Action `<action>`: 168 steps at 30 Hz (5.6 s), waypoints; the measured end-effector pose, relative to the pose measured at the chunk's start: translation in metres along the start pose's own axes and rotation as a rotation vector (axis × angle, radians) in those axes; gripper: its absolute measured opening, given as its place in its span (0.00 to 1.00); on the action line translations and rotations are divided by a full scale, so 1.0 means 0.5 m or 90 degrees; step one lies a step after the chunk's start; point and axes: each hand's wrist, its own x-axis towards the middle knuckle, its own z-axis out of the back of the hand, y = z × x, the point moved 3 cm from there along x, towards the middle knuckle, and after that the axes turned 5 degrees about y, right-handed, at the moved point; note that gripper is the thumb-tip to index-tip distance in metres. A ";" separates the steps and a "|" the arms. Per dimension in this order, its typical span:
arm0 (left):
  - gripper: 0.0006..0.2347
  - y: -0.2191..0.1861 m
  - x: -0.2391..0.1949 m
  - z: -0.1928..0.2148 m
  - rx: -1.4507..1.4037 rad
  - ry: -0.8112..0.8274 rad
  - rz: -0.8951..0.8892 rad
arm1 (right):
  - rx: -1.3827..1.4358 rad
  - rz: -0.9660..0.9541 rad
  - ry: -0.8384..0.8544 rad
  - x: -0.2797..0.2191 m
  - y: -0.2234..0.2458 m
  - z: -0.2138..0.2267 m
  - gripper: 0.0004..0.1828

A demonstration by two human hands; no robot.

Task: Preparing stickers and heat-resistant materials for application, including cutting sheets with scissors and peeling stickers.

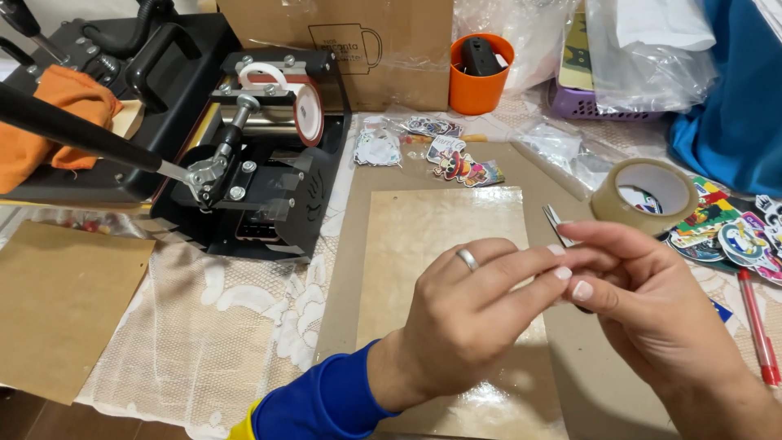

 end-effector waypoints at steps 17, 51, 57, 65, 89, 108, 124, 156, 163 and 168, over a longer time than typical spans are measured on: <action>0.04 0.031 -0.030 -0.025 -0.228 -0.045 0.137 | -0.022 0.001 0.032 -0.005 -0.029 0.009 0.16; 0.08 0.081 -0.013 0.262 -0.133 0.056 0.251 | -0.114 0.187 0.140 0.006 0.039 -0.029 0.13; 0.08 0.154 -0.276 0.295 0.038 0.351 0.455 | -0.146 0.182 0.092 0.007 0.033 -0.018 0.10; 0.08 0.121 -0.405 0.230 0.006 0.451 0.578 | -0.220 0.171 0.122 0.007 0.035 -0.013 0.10; 0.05 0.061 -0.056 -0.059 -0.573 0.391 0.371 | -1.022 0.031 0.470 -0.125 0.183 0.034 0.28; 0.21 0.179 -0.317 0.126 -0.543 -0.211 1.242 | -0.361 -0.514 -0.018 -0.090 -0.029 0.061 0.35; 0.14 0.196 -0.385 0.059 -0.700 0.125 0.983 | -0.325 -0.474 -0.080 -0.065 -0.154 0.087 0.14; 0.15 0.112 -0.154 0.063 -0.394 0.037 0.626 | -0.879 0.336 0.148 0.087 0.166 -0.177 0.11; 0.06 0.111 -0.034 0.048 -0.459 -0.153 0.578 | -0.861 0.347 0.165 0.068 0.170 -0.188 0.11; 0.06 0.105 -0.044 0.029 -0.535 -0.159 0.586 | -0.831 0.316 0.175 0.059 0.186 -0.223 0.06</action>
